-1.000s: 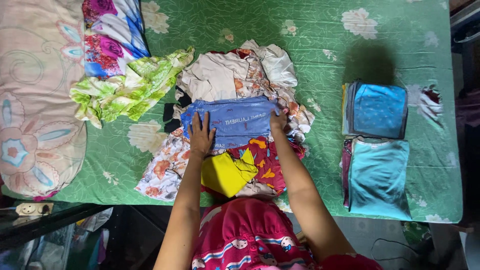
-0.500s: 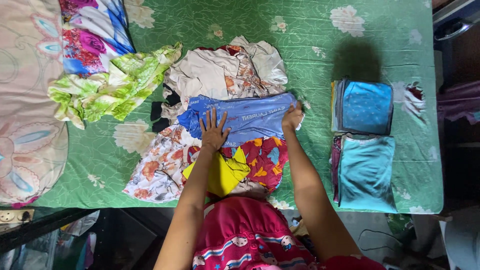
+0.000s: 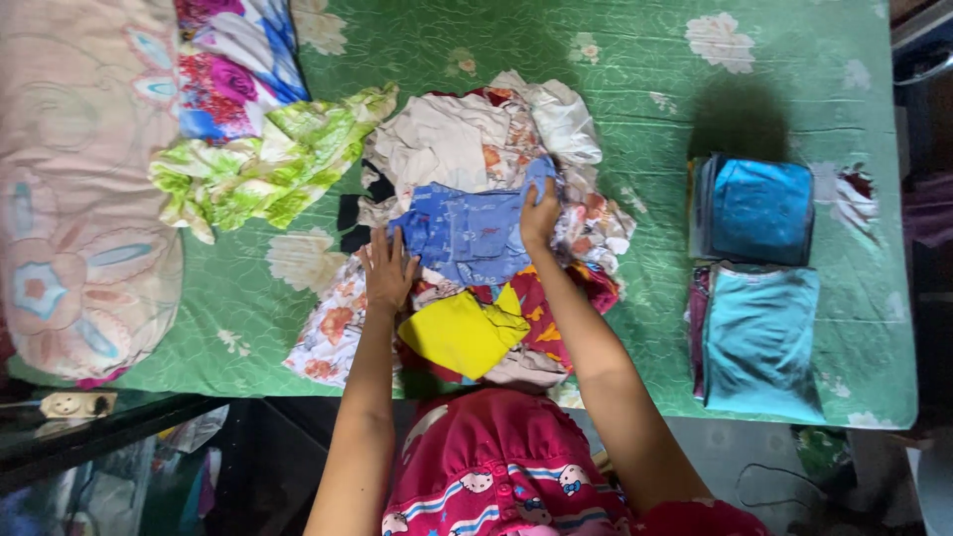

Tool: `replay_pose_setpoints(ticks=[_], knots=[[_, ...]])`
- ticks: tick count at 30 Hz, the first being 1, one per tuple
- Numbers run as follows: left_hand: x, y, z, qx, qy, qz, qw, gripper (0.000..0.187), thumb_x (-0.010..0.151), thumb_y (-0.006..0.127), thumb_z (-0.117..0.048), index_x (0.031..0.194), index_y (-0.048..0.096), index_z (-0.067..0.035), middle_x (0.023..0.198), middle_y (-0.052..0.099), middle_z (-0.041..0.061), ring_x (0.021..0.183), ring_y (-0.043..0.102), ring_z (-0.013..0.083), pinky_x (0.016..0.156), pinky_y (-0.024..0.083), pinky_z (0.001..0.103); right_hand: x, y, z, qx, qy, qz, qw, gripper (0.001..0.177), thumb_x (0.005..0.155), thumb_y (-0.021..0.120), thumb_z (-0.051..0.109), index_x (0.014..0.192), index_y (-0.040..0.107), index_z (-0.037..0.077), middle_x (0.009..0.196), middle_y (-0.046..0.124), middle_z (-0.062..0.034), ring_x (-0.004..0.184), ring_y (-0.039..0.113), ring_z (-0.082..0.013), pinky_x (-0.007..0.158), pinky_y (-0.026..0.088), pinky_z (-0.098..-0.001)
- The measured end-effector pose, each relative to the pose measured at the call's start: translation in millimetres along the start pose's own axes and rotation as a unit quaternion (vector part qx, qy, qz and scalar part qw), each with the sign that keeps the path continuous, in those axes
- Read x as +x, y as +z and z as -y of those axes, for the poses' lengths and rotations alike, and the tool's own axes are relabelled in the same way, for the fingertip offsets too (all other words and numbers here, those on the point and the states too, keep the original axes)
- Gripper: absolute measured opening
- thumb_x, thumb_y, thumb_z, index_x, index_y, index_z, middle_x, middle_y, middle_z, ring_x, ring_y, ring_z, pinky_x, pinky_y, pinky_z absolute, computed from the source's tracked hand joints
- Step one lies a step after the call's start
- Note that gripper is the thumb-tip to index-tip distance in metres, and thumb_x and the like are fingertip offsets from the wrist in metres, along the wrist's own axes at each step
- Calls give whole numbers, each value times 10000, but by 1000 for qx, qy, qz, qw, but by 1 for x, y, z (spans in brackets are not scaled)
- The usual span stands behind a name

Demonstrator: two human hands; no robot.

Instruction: Folding laundry on a bed and organizing it into neat stacks.

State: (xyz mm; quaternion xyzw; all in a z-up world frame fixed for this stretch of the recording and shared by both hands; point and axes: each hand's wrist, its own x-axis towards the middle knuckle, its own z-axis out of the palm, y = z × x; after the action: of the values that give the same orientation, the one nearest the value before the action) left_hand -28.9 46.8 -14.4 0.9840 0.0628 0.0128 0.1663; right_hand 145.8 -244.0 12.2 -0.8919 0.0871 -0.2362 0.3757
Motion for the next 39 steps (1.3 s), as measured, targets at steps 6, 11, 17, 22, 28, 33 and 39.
replay_pose_setpoints(ticks=[6,11,17,22,28,33,39], knots=[[-30,-20,67,3,-57,42,997,776,1003,474,-482,1661,189,-186,1735,80,151,1599,28,306,1261,75,560,-59,33,86,58,22,127,990,390,1003,599,185,1343,593,-7,990,675,-350,932,664,-531,789,518,-572],[-41,-37,115,31,-92,41,994,803,987,496,-483,1655,187,-160,1727,74,165,1597,36,338,1265,84,543,-100,57,121,125,-80,194,970,416,972,619,170,1344,569,-9,1046,681,-337,936,669,-512,762,537,-552],[-33,-33,116,-6,-96,34,995,785,1001,479,-516,1644,204,-157,1717,101,163,1579,81,359,1248,99,549,-122,89,93,174,-68,376,908,366,946,745,260,1207,672,15,950,753,-220,817,761,-285,727,599,-400],[-11,-14,88,-32,-63,57,996,748,1007,464,-512,1625,288,-130,1672,237,191,1547,183,374,1237,158,530,-102,59,79,239,-104,348,901,259,993,654,193,1185,692,24,953,767,-166,778,751,-221,707,593,-367],[33,-27,24,-185,-14,-9,983,560,1039,533,-387,1528,476,-120,1506,524,156,1448,431,361,1228,348,465,-56,12,52,175,-114,157,965,162,992,579,93,1119,659,33,931,728,-160,825,725,-270,741,568,-378],[70,-62,-35,-151,126,-70,978,655,914,718,-327,1515,511,-168,1508,442,232,1380,420,437,1157,331,533,-39,24,-5,-13,-237,5,971,132,1003,683,129,1111,639,68,1030,714,-169,1050,680,-391,901,549,-452],[102,-57,-61,-89,224,-48,969,504,791,745,-280,1273,644,-173,1498,494,236,1390,447,421,1130,325,520,-42,51,-31,88,-1,164,983,329,801,834,260,908,660,2,781,676,-155,700,679,-279,657,552,-392]])
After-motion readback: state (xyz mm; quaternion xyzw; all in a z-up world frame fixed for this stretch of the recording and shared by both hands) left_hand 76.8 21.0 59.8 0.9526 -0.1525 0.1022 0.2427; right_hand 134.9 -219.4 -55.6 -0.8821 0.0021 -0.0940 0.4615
